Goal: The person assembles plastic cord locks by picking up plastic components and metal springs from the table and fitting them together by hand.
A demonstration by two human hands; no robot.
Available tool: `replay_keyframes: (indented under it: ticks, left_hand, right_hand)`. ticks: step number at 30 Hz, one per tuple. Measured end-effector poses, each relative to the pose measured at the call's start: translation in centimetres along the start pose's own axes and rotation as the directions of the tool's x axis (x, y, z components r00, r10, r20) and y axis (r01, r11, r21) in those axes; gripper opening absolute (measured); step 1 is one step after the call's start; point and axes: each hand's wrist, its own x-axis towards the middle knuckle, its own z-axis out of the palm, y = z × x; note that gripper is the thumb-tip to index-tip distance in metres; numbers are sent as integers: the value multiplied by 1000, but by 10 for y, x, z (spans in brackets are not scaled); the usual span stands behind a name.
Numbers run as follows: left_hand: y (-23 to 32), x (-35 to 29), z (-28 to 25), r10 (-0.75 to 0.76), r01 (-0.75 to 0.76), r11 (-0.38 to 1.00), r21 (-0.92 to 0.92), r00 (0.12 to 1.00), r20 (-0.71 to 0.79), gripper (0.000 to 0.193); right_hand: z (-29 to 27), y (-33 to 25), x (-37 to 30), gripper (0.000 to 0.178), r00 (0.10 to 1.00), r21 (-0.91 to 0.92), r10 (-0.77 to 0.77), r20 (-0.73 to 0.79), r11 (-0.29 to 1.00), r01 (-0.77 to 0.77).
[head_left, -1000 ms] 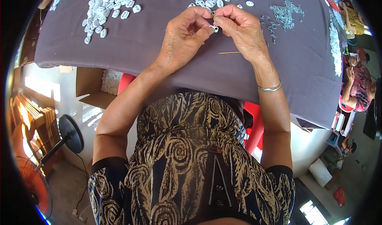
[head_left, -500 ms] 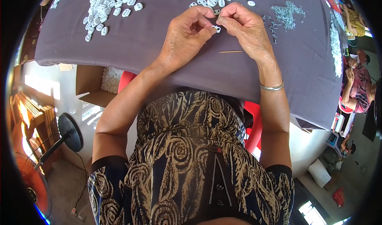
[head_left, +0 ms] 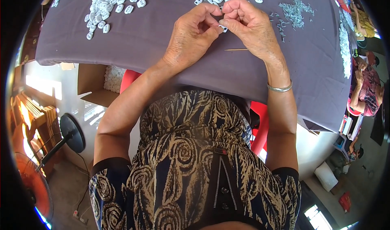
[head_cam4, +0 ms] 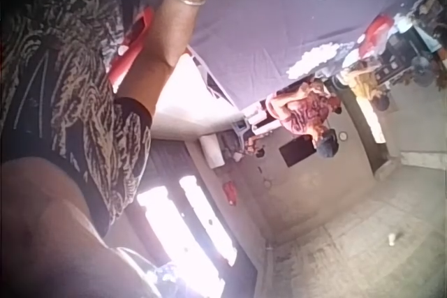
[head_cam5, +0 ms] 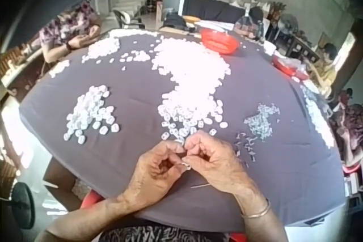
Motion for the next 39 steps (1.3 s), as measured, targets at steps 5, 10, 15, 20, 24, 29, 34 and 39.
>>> replay_keyframes:
  ticks: [5,10,15,20,24,29,34,39]
  left_hand:
    - [-7,0,2,40,-35,997,72,997,-72,25]
    - [-6,1,3,55,-46,994,100,994,-97,25]
    - [-5,2,0,17,-12,997,73,998,-56,24]
    - [-5,2,-1,22,-19,998,61,999,-38,24]
    - [-4,2,-2,20,-20,1000,-10,1000,-21,26]
    - [-2,3,-4,-6,6,1000,-1,1000,-15,28]
    - [0,3,-4,-46,46,999,-4,999,-22,28]
    - [-2,3,-4,-22,22,1000,-6,1000,-14,30]
  right_hand:
    - [5,-12,1,15,1000,-227,15,-16,974,-19]
    - [3,-6,2,14,1000,-182,-12,2,983,12]
    - [4,-2,1,13,1000,-174,-2,-2,985,1]
    - [0,-2,2,10,998,-197,-23,-53,980,12]
    - [-24,5,4,12,977,32,85,-195,996,-80]
    - [-31,9,-1,8,929,-150,-64,-364,989,9]
    - [-32,17,-4,7,973,-308,-96,-208,951,28]
    - [-18,11,-4,15,980,-519,-175,-95,849,101]
